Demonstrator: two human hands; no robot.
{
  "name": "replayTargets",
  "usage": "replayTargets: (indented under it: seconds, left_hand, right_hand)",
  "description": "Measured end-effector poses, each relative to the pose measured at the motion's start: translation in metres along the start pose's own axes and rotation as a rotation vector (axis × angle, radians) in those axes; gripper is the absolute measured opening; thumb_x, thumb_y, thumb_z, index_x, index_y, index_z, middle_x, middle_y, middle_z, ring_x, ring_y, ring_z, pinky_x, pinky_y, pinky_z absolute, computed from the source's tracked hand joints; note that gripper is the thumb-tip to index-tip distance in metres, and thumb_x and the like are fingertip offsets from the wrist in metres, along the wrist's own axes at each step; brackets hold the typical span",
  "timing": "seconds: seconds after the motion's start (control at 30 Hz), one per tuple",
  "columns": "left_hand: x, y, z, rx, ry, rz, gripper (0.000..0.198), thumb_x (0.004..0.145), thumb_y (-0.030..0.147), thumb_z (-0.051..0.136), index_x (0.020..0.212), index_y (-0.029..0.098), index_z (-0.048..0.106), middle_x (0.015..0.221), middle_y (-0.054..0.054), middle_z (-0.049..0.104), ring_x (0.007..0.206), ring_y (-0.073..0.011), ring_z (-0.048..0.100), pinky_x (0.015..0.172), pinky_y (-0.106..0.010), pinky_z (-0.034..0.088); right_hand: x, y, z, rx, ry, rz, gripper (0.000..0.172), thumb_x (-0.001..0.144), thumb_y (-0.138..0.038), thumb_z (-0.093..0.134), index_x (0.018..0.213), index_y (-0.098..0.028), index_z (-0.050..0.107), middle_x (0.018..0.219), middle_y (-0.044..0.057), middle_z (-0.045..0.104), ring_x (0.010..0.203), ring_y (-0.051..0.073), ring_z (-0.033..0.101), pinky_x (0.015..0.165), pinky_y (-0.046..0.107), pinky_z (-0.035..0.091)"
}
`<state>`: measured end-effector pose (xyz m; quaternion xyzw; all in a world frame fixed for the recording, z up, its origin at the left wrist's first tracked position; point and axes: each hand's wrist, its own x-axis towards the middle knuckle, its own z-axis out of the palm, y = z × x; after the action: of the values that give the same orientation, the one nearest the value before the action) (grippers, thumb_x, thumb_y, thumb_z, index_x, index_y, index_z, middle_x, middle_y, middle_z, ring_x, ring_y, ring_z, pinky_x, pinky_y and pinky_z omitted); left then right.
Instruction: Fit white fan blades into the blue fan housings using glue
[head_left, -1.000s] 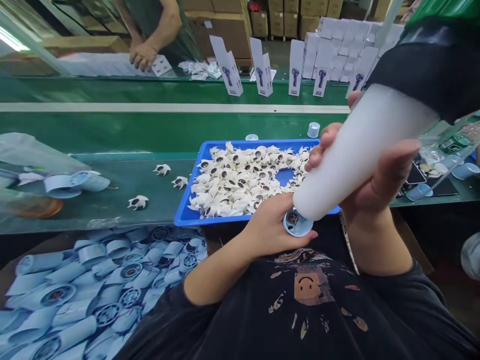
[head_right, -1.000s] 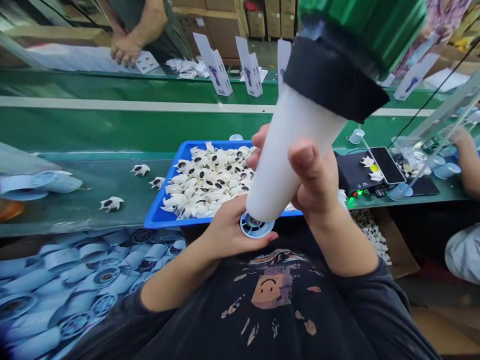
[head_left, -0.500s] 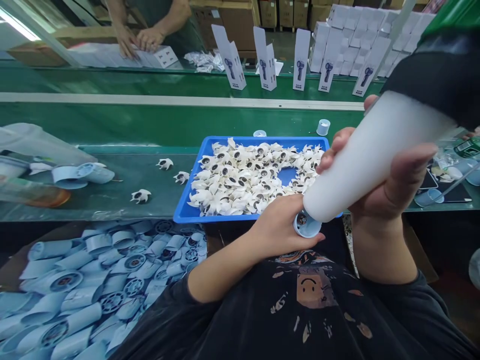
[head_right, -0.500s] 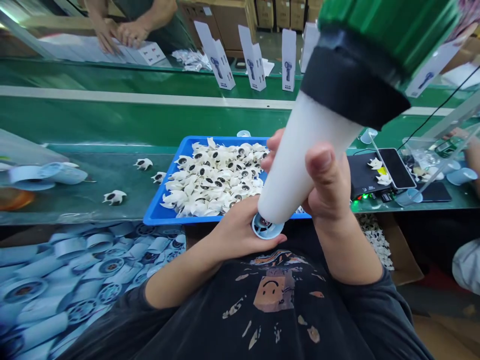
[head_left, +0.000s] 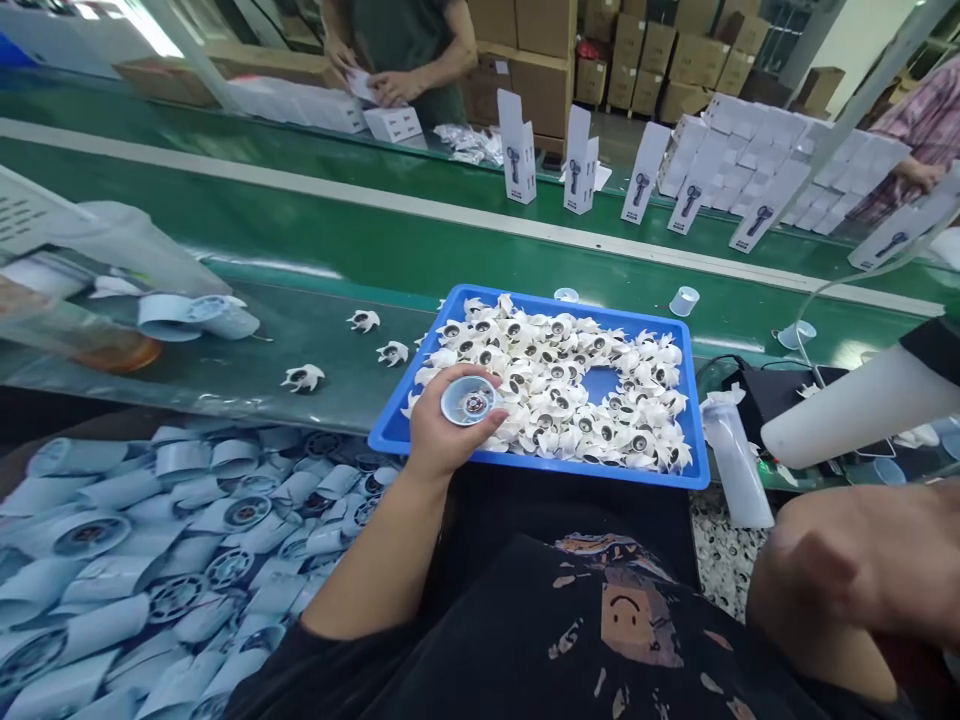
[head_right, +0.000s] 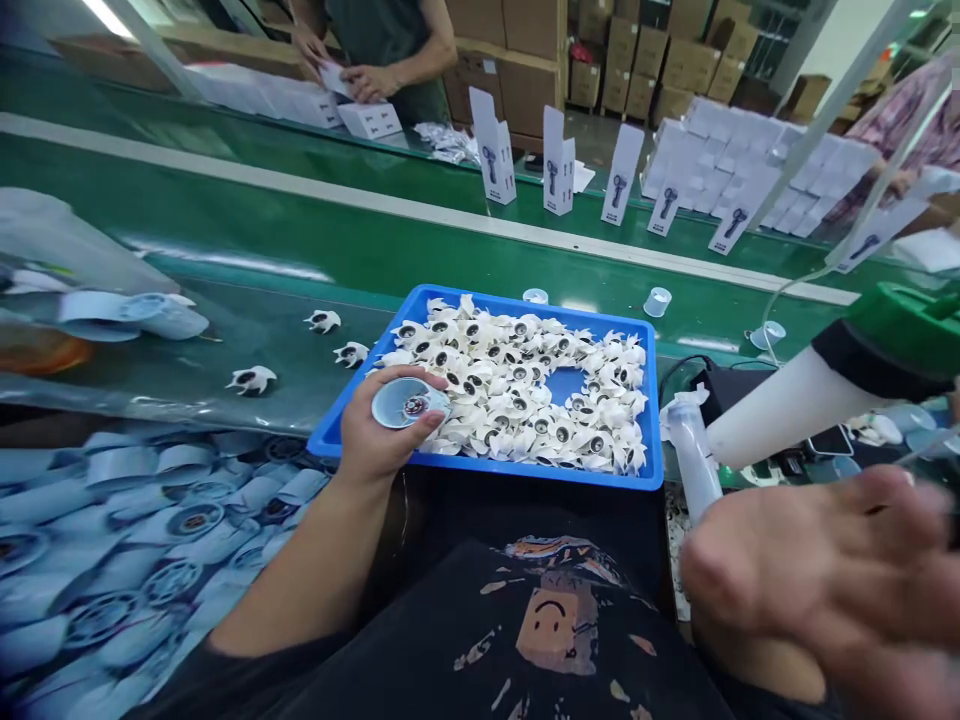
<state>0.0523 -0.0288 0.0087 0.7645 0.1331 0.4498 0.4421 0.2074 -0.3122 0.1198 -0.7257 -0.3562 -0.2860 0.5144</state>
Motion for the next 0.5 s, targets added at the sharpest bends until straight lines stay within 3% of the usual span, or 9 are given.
replayTargets:
  seconds: [0.07,0.1,0.13,0.17,0.2,0.33,0.4,0.5]
  left_hand:
    - [0.0,0.003,0.002,0.006,-0.015,-0.015,0.042,0.069,0.043,0.077,0.098,0.019,0.059,0.088,-0.004,0.072,0.083,-0.0203,0.07,0.08,-0.033,0.055]
    - [0.0,0.004,0.002,0.016,-0.03,-0.024,0.041,0.069,0.042,0.077,0.098,0.019,0.059,0.09,-0.005,0.072,0.085,-0.0209,0.069,0.082,-0.034,0.055]
    - [0.0,0.006,0.002,0.024,-0.048,-0.033,0.04,0.069,0.042,0.076,0.097,0.019,0.06,0.092,-0.006,0.072,0.088,-0.0216,0.069,0.085,-0.035,0.054]
    - [0.0,0.007,0.001,0.032,-0.07,-0.042,0.039,0.07,0.042,0.076,0.097,0.02,0.06,0.093,-0.006,0.071,0.091,-0.0224,0.068,0.087,-0.036,0.054]
    - [0.0,0.008,0.001,0.038,-0.091,-0.048,0.038,0.07,0.042,0.076,0.096,0.02,0.06,0.094,-0.007,0.071,0.092,-0.0228,0.068,0.088,-0.037,0.053]
    - [0.0,0.012,0.0,0.013,-0.122,-0.063,0.037,0.07,0.04,0.075,0.096,0.019,0.059,0.094,-0.006,0.071,0.09,-0.022,0.067,0.086,-0.036,0.053]
    - [0.001,0.014,0.0,-0.006,-0.136,-0.081,0.037,0.069,0.039,0.075,0.097,0.019,0.059,0.094,-0.006,0.071,0.089,-0.0217,0.068,0.085,-0.035,0.054]
    - [0.003,0.016,0.001,-0.03,-0.16,-0.113,0.039,0.068,0.04,0.075,0.097,0.02,0.059,0.094,-0.005,0.071,0.09,-0.0224,0.067,0.086,-0.035,0.053]
  right_hand:
    - [-0.007,-0.007,0.025,-0.02,-0.287,-0.345,0.037,0.087,-0.057,0.052,0.122,-0.05,0.052,0.116,-0.003,0.062,0.113,0.022,0.057,0.098,0.044,0.047]
    - [-0.008,-0.006,0.042,-0.047,-0.451,-0.436,0.027,0.087,-0.037,0.06,0.113,-0.044,0.06,0.106,-0.004,0.066,0.102,0.019,0.062,0.095,0.039,0.05]
    - [-0.007,-0.003,0.061,-0.18,-0.726,-0.485,0.022,0.09,-0.026,0.055,0.108,-0.034,0.063,0.105,-0.001,0.068,0.1,0.018,0.062,0.092,0.037,0.05]
    - [-0.005,0.002,0.082,-0.403,-1.021,-0.414,0.025,0.094,-0.021,0.048,0.112,-0.028,0.063,0.114,0.003,0.066,0.106,0.02,0.06,0.093,0.038,0.049]
    - [-0.002,0.009,0.102,-0.485,-1.144,-0.372,0.027,0.094,-0.018,0.047,0.114,-0.022,0.064,0.118,0.007,0.065,0.107,0.022,0.06,0.092,0.04,0.049]
    - [0.01,0.034,0.165,-0.579,-1.432,-0.375,0.013,0.092,-0.018,0.056,0.098,-0.017,0.067,0.106,0.006,0.066,0.096,0.019,0.063,0.083,0.035,0.052]
    - [0.011,0.039,0.178,-0.626,-1.502,-0.394,0.015,0.093,-0.024,0.059,0.104,-0.015,0.064,0.109,0.006,0.064,0.094,0.017,0.062,0.083,0.036,0.053]
    - [0.01,0.041,0.179,-0.693,-1.53,-0.433,0.022,0.095,-0.03,0.058,0.11,-0.014,0.061,0.111,0.007,0.062,0.096,0.018,0.062,0.085,0.038,0.054]
